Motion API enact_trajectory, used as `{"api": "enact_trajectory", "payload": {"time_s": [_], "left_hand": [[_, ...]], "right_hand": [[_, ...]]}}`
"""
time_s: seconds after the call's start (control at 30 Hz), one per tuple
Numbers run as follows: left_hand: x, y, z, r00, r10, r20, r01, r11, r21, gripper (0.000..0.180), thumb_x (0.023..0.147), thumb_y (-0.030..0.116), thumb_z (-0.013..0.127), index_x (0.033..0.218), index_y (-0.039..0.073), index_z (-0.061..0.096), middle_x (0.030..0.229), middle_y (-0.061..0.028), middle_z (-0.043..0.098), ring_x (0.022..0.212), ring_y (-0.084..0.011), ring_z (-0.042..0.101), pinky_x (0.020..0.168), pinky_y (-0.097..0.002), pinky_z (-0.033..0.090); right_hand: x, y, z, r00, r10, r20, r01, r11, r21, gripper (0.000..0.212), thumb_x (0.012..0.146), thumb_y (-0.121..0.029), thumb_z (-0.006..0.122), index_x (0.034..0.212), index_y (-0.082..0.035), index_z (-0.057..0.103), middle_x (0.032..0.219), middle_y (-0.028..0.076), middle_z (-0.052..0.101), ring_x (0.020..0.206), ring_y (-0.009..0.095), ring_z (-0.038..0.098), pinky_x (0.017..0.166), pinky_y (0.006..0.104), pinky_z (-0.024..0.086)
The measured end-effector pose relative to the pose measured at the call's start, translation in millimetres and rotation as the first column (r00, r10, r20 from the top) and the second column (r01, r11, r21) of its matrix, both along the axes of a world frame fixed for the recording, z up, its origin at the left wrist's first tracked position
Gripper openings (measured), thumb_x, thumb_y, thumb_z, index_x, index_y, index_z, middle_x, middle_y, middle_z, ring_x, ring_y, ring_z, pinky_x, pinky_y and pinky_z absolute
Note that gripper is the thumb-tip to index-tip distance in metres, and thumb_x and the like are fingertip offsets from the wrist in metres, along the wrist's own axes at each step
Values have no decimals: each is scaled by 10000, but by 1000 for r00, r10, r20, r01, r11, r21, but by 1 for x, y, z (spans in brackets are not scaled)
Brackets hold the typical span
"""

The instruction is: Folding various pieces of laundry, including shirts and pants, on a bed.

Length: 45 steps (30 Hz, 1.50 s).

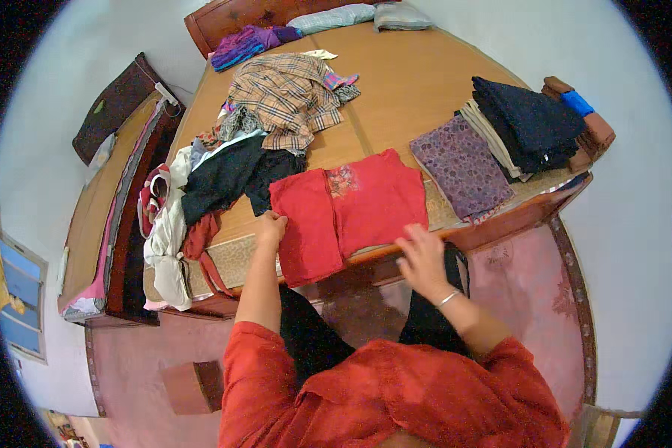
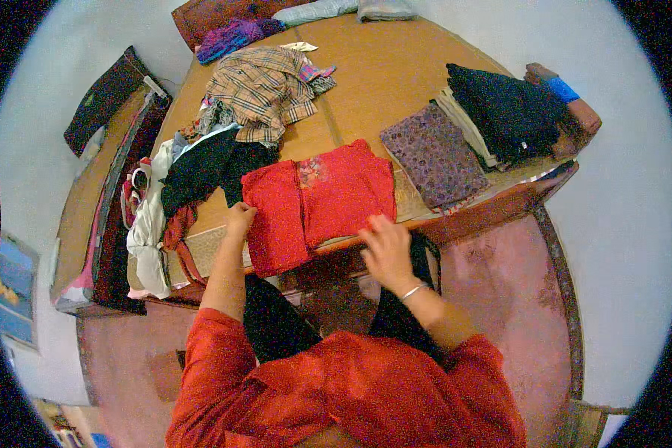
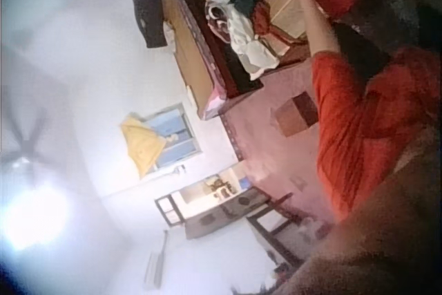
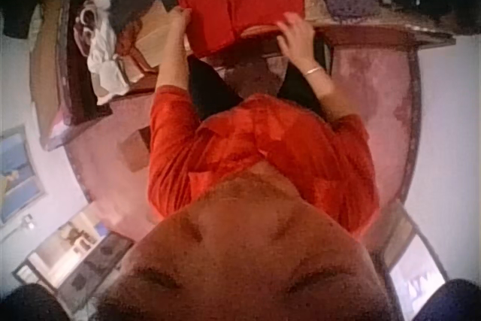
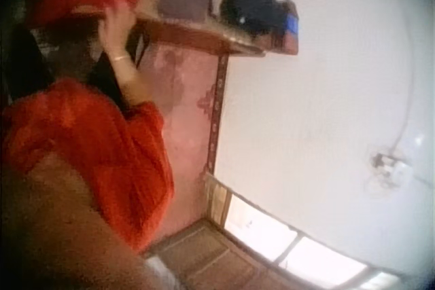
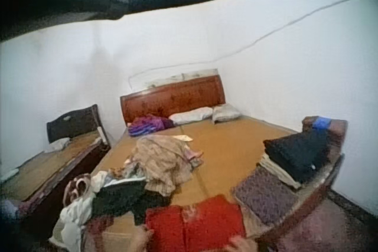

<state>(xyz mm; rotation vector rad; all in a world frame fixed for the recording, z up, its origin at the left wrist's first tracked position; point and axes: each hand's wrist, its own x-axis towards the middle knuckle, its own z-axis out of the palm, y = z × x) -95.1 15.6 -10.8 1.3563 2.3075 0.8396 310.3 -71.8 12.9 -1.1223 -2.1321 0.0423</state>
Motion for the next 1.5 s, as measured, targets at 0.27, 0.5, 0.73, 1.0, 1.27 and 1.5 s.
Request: {"api": "enact_trajectory", "payload": {"time_s": [0.27, 0.5, 0.73, 1.0, 1.27, 1.5], "left_hand": [[-1, -10, -7, 821, 30, 570, -157, 972, 175, 207, 758, 210, 643, 850, 31, 592, 754, -101, 638, 689, -248, 604, 639, -381, 488], [-23, -36, -14, 639, 100, 763, -145, 989, -8, 154, 816, 233, 644, 842, 109, 558, 697, -27, 559, 551, -162, 522, 484, -343, 419], [-28, -10, -9, 606, 281, 744, -80, 953, -294, 379, 884, 348, 585, 1135, 63, 574, 1040, -89, 646, 890, -237, 626, 747, -382, 510], [40, 15, 73, 625, -259, 736, 21, 949, 316, 90, 852, 133, 602, 916, 71, 592, 847, -25, 634, 714, -145, 588, 628, -283, 461], [196, 109, 91, 809, -441, 388, 337, 890, 308, 236, 871, 248, 598, 995, 48, 616, 829, -70, 638, 704, -150, 603, 613, -285, 469], [242, 69, 50, 708, -532, -464, 619, 784, 46, 446, 866, 431, 561, 1183, 118, 582, 1225, -114, 568, 1166, -288, 503, 989, -531, 327]], "right_hand": [[-148, -18, -9, 828, 508, 238, -503, 860, -85, 475, 776, -229, 611, 1238, -144, 534, 1384, 90, 425, 1293, 257, 364, 1034, 454, 291], [-176, 15, -31, 835, 484, 262, -501, 865, -1, 342, 783, -164, 553, 1119, -120, 593, 1223, 69, 527, 1153, 227, 455, 921, 405, 359], [-161, -4, -11, 831, 556, 29, -555, 831, -47, 248, 719, -116, 593, 964, -91, 623, 988, 47, 587, 967, 222, 532, 806, 363, 410], [-112, -7, 13, 860, 345, -375, -440, 874, -207, 228, 738, -88, 586, 963, -57, 612, 922, 104, 599, 903, 292, 581, 788, 384, 463], [-21, 26, -16, 378, -442, -813, -556, 594, -582, 338, 862, -14, 531, 1199, -32, 530, 1031, 42, 615, 886, 118, 590, 733, 258, 491], [35, 11, -9, 327, -574, -751, -620, 470, -628, 544, 900, -185, 585, 1388, -140, 348, 1269, 59, 502, 1087, 161, 515, 819, 352, 493]]}}
